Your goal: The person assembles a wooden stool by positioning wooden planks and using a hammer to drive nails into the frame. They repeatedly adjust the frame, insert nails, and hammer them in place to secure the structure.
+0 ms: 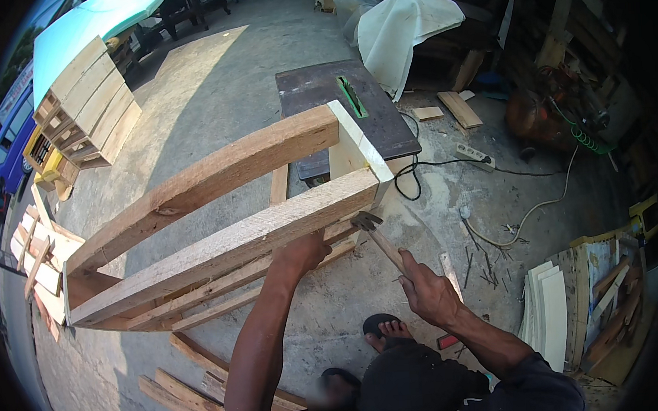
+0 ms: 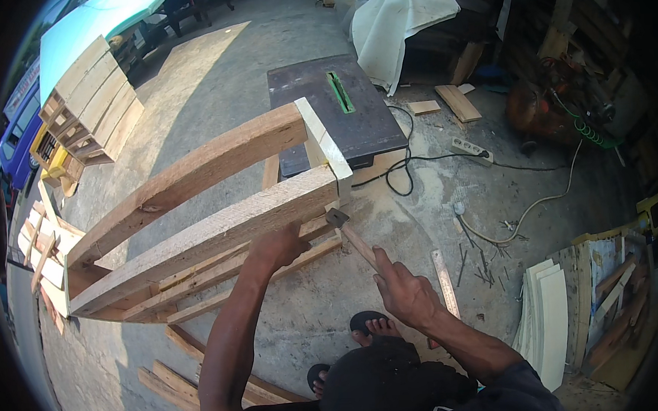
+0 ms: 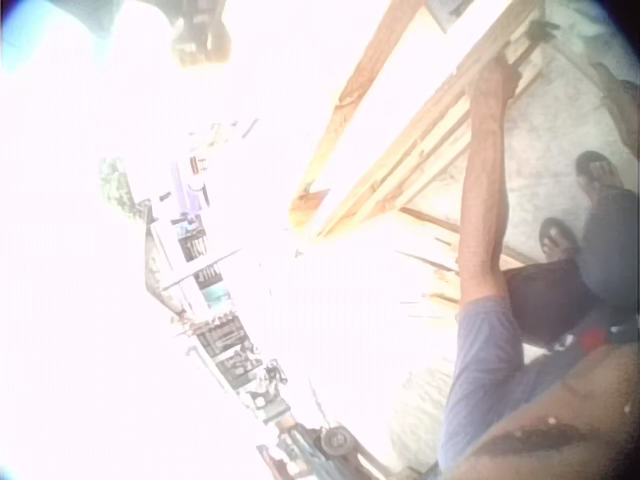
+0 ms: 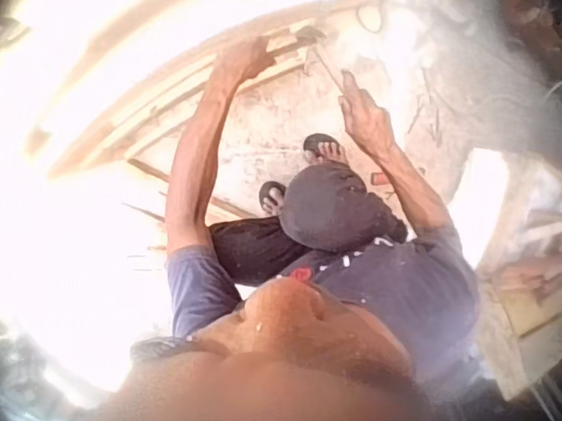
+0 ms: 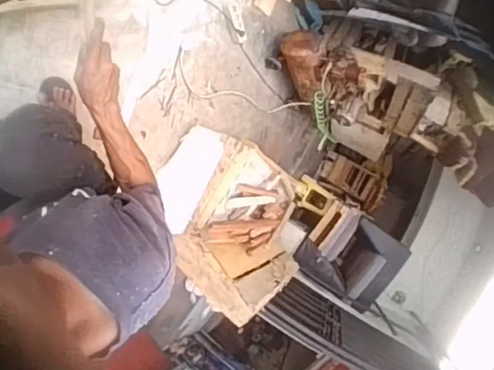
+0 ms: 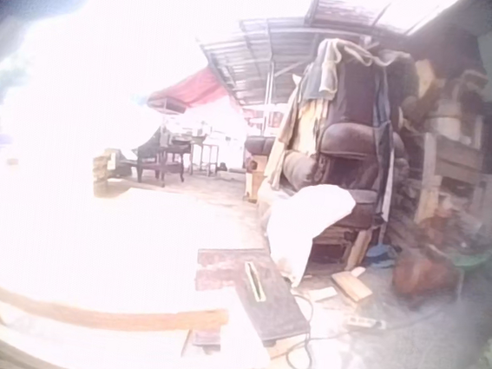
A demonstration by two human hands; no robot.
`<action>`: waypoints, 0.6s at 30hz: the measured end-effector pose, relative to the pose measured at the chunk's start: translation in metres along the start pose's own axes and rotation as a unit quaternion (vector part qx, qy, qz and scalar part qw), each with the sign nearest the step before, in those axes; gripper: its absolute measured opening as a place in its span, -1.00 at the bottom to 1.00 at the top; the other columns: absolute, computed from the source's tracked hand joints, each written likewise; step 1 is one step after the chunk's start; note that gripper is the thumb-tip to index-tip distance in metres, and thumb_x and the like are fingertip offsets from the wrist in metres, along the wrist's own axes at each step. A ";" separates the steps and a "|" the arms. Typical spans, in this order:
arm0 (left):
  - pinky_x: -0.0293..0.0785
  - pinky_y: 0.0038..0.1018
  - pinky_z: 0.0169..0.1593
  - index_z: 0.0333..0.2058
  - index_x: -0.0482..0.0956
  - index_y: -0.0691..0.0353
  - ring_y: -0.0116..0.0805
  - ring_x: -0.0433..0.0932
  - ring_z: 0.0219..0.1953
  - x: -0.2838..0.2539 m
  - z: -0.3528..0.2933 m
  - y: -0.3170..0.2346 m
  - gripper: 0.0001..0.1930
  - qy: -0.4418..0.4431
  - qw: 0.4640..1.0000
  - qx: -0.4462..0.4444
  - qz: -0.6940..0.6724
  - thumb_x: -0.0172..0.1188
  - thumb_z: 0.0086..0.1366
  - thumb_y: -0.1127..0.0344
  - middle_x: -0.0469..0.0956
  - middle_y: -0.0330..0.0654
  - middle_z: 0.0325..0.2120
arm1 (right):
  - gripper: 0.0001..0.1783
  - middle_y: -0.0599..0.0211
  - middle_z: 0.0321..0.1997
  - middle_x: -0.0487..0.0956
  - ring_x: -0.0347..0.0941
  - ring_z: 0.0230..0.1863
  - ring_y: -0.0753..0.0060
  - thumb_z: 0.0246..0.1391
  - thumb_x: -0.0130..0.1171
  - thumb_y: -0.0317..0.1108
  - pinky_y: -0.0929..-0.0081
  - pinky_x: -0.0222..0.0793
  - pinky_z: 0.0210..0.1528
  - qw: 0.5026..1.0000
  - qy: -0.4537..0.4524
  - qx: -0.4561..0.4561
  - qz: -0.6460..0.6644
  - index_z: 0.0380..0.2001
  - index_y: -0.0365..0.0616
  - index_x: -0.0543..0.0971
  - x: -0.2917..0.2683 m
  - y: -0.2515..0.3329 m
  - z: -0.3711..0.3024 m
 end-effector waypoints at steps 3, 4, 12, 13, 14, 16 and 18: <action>0.38 -0.12 0.31 0.16 0.55 0.24 0.08 0.48 0.23 0.000 -0.001 0.000 -0.39 -0.062 0.998 0.023 0.024 0.45 0.16 0.13 0.54 0.08 0.15 | -0.34 -0.09 -0.35 0.56 0.59 -0.53 -0.11 0.28 0.19 -0.35 0.10 0.56 -0.56 0.998 -0.034 -0.035 0.045 0.38 -0.20 0.25 0.000 0.011 0.002; 0.38 -0.12 0.31 0.16 0.55 0.26 0.07 0.48 0.23 0.001 0.000 0.001 -0.38 -0.063 0.997 0.031 0.013 0.45 0.17 0.13 0.54 0.07 0.14 | -0.34 -0.10 -0.35 0.57 0.59 -0.53 -0.13 0.28 0.18 -0.35 0.09 0.56 -0.55 0.999 -0.003 -0.018 0.028 0.39 -0.20 0.23 0.005 0.011 0.004; 0.40 -0.07 0.27 0.12 0.56 0.27 0.11 0.53 0.17 0.004 -0.001 0.000 -0.45 -0.014 0.999 0.044 0.012 0.37 0.22 0.09 0.59 0.12 0.07 | -0.33 -0.16 -0.32 0.57 0.60 -0.49 -0.19 0.32 0.13 -0.34 0.04 0.57 -0.52 0.996 0.074 0.053 0.017 0.42 -0.21 0.20 0.014 0.013 0.007; 0.45 -0.05 0.23 0.14 0.51 0.29 0.15 0.56 0.13 0.005 -0.002 0.000 -0.45 0.018 0.999 0.041 0.017 0.29 0.28 0.07 0.60 0.19 0.03 | -0.33 -0.16 -0.32 0.57 0.60 -0.49 -0.20 0.32 0.13 -0.33 0.04 0.57 -0.51 0.999 0.029 0.028 0.025 0.42 -0.21 0.19 0.011 0.015 0.007; 0.47 -0.03 0.21 0.15 0.49 0.29 0.17 0.58 0.11 0.002 -0.004 0.001 -0.45 0.016 0.999 0.024 0.016 0.25 0.31 0.06 0.61 0.23 0.01 | -0.33 -0.17 -0.31 0.57 0.60 -0.49 -0.20 0.33 0.12 -0.33 0.03 0.57 -0.51 0.999 0.017 0.017 0.035 0.42 -0.21 0.18 0.011 0.016 0.006; 0.49 -0.02 0.19 0.16 0.46 0.30 0.19 0.59 0.10 0.003 -0.006 0.000 -0.45 0.059 0.998 0.028 0.017 0.21 0.34 0.05 0.62 0.26 -0.01 | -0.33 -0.18 -0.30 0.57 0.60 -0.48 -0.21 0.33 0.12 -0.33 0.03 0.58 -0.49 0.999 0.020 0.026 0.033 0.43 -0.21 0.17 0.015 0.014 0.005; 0.49 -0.02 0.18 0.14 0.47 0.31 0.19 0.59 0.09 0.001 -0.007 -0.001 -0.46 0.048 0.998 0.035 0.016 0.21 0.33 0.05 0.62 0.26 -0.01 | -0.32 -0.19 -0.29 0.57 0.60 -0.47 -0.23 0.34 0.11 -0.33 0.04 0.58 -0.48 0.997 0.057 0.046 0.001 0.43 -0.21 0.16 0.021 0.011 0.004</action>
Point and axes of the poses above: each hand's wrist, its own z-axis towards the middle knuckle, its own x-axis out of the palm, y = z × x, the point moved 5 cm from there along z, towards the middle knuckle
